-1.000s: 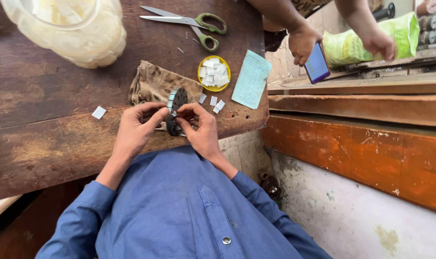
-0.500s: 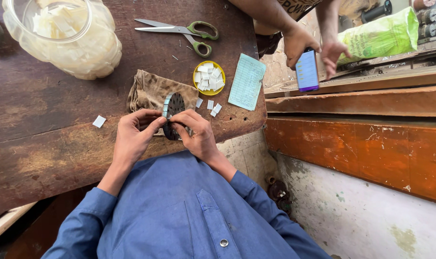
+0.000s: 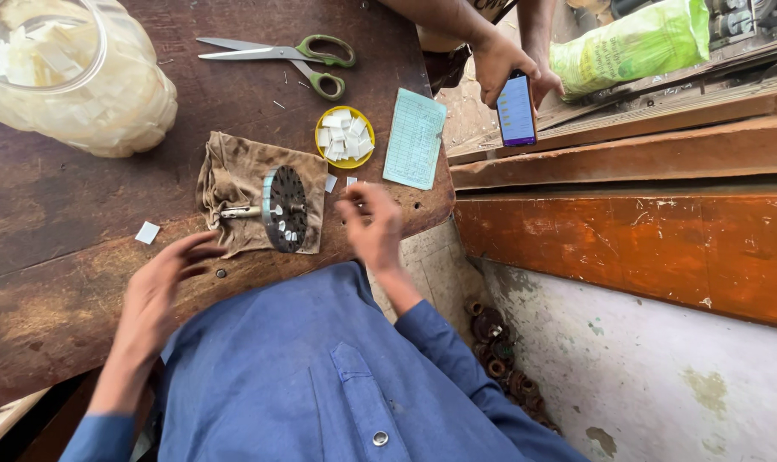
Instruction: The person places small white rectangular pieces into slots on a circular metal rotor component. They use scissors to trim excess material from the pieces and continue inserting them into the rotor's slots.
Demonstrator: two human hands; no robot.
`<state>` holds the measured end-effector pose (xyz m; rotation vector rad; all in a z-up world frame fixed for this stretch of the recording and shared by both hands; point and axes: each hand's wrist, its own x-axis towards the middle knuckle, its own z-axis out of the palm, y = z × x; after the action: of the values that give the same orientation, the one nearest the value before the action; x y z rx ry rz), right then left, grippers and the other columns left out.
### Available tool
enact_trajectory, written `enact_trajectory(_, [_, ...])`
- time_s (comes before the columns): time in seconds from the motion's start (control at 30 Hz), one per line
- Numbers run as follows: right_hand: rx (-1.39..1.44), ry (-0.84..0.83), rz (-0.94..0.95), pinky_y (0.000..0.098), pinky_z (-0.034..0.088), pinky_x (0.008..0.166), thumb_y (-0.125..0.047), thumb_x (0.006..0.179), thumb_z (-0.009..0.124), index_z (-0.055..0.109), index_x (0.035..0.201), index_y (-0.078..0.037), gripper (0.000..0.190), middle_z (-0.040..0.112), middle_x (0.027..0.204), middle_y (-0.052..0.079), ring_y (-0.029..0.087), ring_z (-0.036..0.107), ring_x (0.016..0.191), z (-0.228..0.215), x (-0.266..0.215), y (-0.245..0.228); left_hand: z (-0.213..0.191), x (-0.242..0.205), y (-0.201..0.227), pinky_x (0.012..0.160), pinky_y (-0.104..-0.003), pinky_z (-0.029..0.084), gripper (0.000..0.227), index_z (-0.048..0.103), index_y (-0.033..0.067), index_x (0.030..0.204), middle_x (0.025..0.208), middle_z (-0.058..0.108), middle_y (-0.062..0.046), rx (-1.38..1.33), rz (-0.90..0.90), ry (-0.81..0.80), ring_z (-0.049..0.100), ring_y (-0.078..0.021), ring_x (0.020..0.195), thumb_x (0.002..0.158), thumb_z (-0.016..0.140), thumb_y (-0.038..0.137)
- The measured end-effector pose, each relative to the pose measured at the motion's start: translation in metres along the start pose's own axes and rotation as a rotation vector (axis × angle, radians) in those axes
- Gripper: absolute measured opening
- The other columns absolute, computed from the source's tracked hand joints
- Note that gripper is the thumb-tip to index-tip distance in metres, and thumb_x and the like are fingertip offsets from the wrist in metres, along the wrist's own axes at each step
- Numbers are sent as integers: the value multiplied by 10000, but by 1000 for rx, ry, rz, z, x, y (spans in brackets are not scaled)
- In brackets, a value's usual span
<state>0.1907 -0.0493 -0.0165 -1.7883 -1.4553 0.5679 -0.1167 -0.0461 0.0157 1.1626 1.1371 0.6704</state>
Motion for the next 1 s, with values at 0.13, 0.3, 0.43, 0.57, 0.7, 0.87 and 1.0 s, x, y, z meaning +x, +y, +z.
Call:
enact_trajectory(0.13, [-29, 29, 199, 283, 609, 696, -40, 849, 775, 689, 1151, -30, 314, 704, 1032, 71, 153, 730, 845, -17, 4, 24, 1, -49, -19, 1139, -648, 150, 1021, 173, 255, 1697, 1774, 118, -35, -14, -440, -51, 78, -290, 1583, 895, 178, 888])
enact_trajectory(0.3, [-102, -25, 191, 295, 588, 670, -70, 816, 834, 699, 1156, -34, 367, 669, 1027, 75, 164, 687, 811, -16, 8, 38, -17, -65, -35, 1321, -588, -1, 1113, -70, 224, 1652, 1788, -47, -102, -33, 153, 111, -12, -313, 1664, 857, 202, 955])
enact_trajectory(0.43, [-220, -7, 82, 342, 566, 719, -66, 846, 788, 739, 1065, -52, 225, 679, 1007, 85, 227, 690, 820, -13, 4, 41, 2, -69, -40, 1288, -575, 22, 1177, 128, 232, 1621, 1751, 91, -69, 186, 33, -128, 3, -275, 1637, 723, 83, 990])
enact_trajectory(0.57, [-337, 62, -67, 398, 539, 773, -66, 879, 760, 740, 1001, -61, 124, 692, 987, 95, 298, 679, 880, -11, 10, 36, 4, -52, -30, 1218, -575, 54, 1180, 172, 169, 1627, 1700, 222, -94, 172, 47, -142, 36, -298, 1598, 745, 62, 945])
enact_trajectory(0.7, [-335, 160, -71, 396, 522, 751, -28, 962, 703, 710, 1008, -33, 47, 678, 978, 115, 295, 666, 860, -13, 6, 11, 11, -26, -3, 1156, -446, 360, 697, 493, 118, 1516, 1446, 601, -100, 63, 139, -7, 497, -299, 1374, 1007, 393, 583])
enact_trajectory(0.87, [110, 31, 116, 290, 542, 662, -18, 965, 675, 677, 1000, -11, 35, 683, 929, 85, 141, 666, 748, -25, 0, -52, 43, 14, 52, 779, -282, 560, 265, 756, 91, 1189, 1081, 763, -65, 232, 211, 73, 717, -146, 912, 926, 733, 118])
enact_trajectory(1.0, [247, -138, 29, 250, 553, 717, 4, 979, 677, 705, 1059, -9, 86, 698, 953, 43, 82, 677, 837, -33, -16, -89, 71, 31, 76, 683, -279, 550, 211, 786, 62, 1097, 915, 777, -77, 177, 165, 2, 692, -125, 758, 894, 767, 117])
